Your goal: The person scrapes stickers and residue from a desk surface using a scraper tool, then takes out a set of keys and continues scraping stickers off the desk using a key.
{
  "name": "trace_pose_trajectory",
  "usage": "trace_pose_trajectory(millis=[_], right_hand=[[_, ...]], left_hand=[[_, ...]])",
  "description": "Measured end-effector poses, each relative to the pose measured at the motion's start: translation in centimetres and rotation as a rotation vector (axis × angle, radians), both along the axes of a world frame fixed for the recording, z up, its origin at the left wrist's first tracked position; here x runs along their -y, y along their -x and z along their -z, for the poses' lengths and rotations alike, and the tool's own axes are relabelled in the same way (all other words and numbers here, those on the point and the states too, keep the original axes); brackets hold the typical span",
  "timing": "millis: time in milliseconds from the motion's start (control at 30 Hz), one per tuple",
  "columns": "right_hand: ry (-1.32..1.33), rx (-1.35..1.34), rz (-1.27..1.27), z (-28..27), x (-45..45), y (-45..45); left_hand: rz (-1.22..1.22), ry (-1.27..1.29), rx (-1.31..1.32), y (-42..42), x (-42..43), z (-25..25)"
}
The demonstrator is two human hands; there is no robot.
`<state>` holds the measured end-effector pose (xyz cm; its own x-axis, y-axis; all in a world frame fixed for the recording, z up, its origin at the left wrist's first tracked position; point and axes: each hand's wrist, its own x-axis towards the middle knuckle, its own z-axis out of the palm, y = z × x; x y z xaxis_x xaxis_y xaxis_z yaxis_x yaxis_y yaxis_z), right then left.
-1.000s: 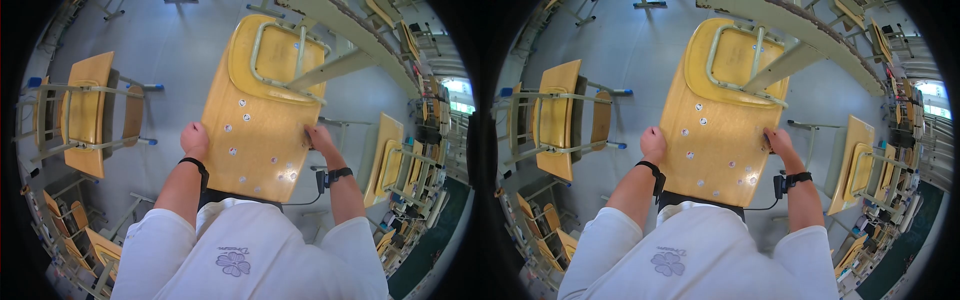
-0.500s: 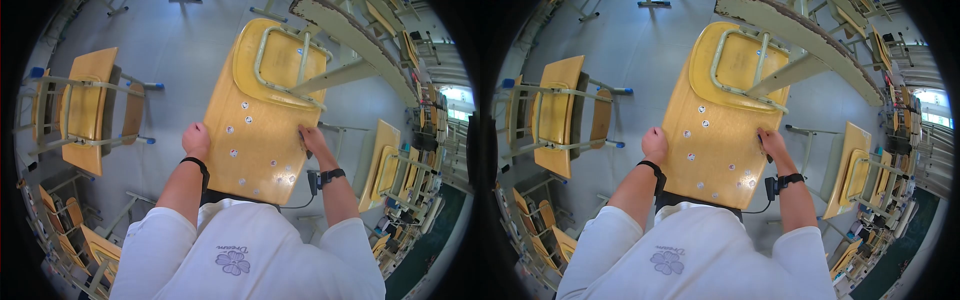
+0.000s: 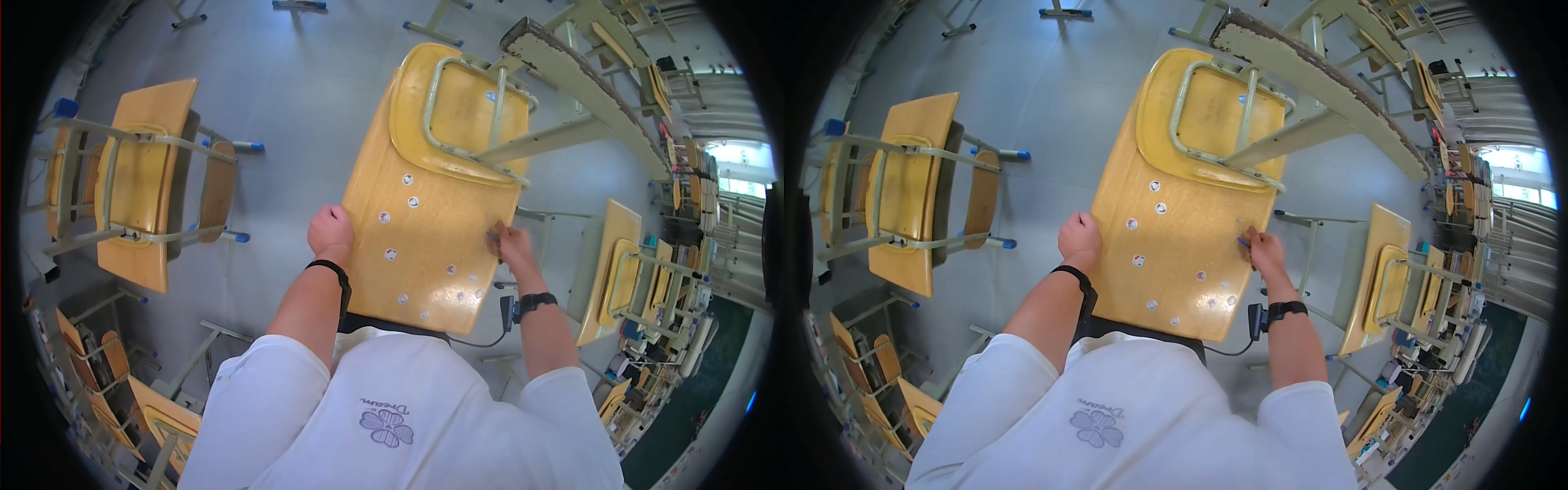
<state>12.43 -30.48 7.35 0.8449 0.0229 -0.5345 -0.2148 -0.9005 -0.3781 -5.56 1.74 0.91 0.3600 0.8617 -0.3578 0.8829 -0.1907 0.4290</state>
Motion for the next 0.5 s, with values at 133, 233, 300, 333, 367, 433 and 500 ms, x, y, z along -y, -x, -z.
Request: trace_pose_trajectory(millis=[133,233,300,333,367,433,500], right_hand=[[-0.02,0.218,-0.157,0.4,0.9,2.2],[-0.091,0.244,-0.278,-1.1,-1.4,5.9],[-0.027,0.226,-0.454,-1.4,-3.7,7.9],[-0.045,0.173,-0.457,-1.4,-5.1,8.7],[-0.066,0.121,-0.461,-1.4,-6.4,9.3],[-0.015,0.115,-0.487,-2.1,-8.9,10.0],[0.029,0.104,-0.502,-2.6,-10.3,10.7]], left_hand=[[0.027,-0.002,0.085,0.3,-0.1,0.7],[0.003,0.055,0.078,0.4,-0.1,0.7],[-0.028,0.059,0.103,0.5,-0.1,0.3],[-0.017,0.058,0.118,0.6,-0.3,0.7],[-0.01,0.048,0.137,0.6,-0.4,1.2],[0.008,0.028,0.161,0.9,-0.6,1.6],[-0.014,0.067,0.187,1.2,-0.6,1.9]])
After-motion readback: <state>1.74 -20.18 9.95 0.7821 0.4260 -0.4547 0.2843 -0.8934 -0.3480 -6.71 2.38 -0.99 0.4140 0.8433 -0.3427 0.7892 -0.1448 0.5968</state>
